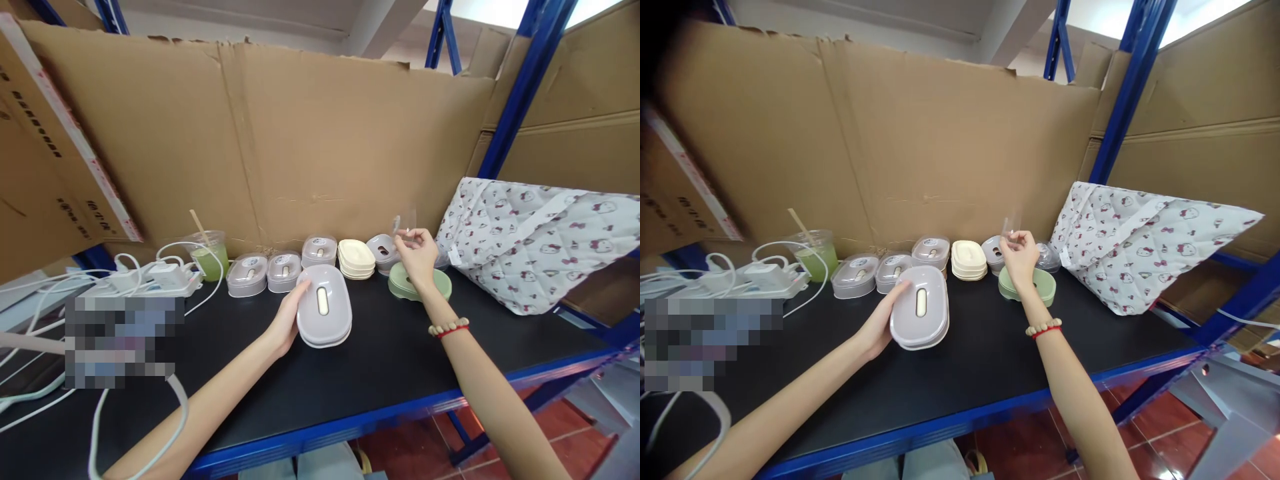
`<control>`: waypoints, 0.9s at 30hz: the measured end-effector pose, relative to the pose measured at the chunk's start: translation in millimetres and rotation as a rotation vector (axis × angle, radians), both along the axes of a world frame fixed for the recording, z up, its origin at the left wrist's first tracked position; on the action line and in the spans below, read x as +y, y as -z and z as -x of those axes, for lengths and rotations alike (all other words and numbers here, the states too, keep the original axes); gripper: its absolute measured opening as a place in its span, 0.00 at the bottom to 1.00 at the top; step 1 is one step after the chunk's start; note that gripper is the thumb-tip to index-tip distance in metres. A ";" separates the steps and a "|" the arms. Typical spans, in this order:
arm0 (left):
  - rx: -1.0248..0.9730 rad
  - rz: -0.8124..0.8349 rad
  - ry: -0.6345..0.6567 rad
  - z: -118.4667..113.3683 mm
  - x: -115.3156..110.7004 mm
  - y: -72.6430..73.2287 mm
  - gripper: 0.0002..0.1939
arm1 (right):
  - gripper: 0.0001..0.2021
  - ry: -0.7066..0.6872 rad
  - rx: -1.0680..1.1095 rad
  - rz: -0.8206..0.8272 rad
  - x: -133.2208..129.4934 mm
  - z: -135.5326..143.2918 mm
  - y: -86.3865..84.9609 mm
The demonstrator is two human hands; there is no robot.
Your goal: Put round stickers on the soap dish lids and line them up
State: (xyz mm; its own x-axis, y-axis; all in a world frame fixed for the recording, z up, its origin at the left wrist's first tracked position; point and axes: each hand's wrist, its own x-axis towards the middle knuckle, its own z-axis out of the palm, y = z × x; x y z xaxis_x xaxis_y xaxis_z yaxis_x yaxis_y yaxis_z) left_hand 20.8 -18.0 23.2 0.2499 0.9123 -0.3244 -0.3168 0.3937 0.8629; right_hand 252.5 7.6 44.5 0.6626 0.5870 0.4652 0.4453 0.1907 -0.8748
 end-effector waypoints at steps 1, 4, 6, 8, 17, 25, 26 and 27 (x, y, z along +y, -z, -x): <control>-0.028 -0.043 -0.034 0.5 1.9 0.8 0.17 | 0.12 -0.128 0.093 -0.063 -2.2 15.5 -1.9; -0.130 -0.149 -0.044 3.3 8.3 5.5 0.23 | 0.20 -0.659 0.563 -0.070 -12.8 60.9 -0.7; -0.190 -0.211 -0.022 5.5 12.0 9.1 0.25 | 0.25 -0.880 0.728 0.119 -21.4 85.0 5.6; -0.206 -0.248 -0.038 7.4 14.5 11.2 0.27 | 0.28 -0.949 0.685 0.276 -28.3 101.2 14.3; 0.007 -0.382 -0.251 10.4 19.3 9.1 0.31 | 0.35 -0.638 0.028 0.199 -25.7 101.1 37.1; 0.116 -0.406 -0.046 8.8 14.4 12.9 0.28 | 0.32 -0.904 0.200 0.404 -21.4 97.0 37.6; 0.104 -0.384 -0.037 9.3 14.7 12.9 0.29 | 0.31 -0.888 0.203 0.428 -21.3 96.6 36.9; 0.093 -0.364 -0.031 9.7 15.1 12.8 0.29 | 0.31 -0.870 0.205 0.455 -21.4 96.5 36.1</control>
State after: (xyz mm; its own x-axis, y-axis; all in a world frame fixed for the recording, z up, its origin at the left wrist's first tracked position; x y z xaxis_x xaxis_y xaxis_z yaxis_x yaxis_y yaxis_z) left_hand 11.1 -2.9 10.4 0.2056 0.9786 0.0024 -0.2374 0.0475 0.9702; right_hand 156.0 -13.8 8.5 -0.0401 0.9992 0.0014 0.1428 0.0071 -0.9897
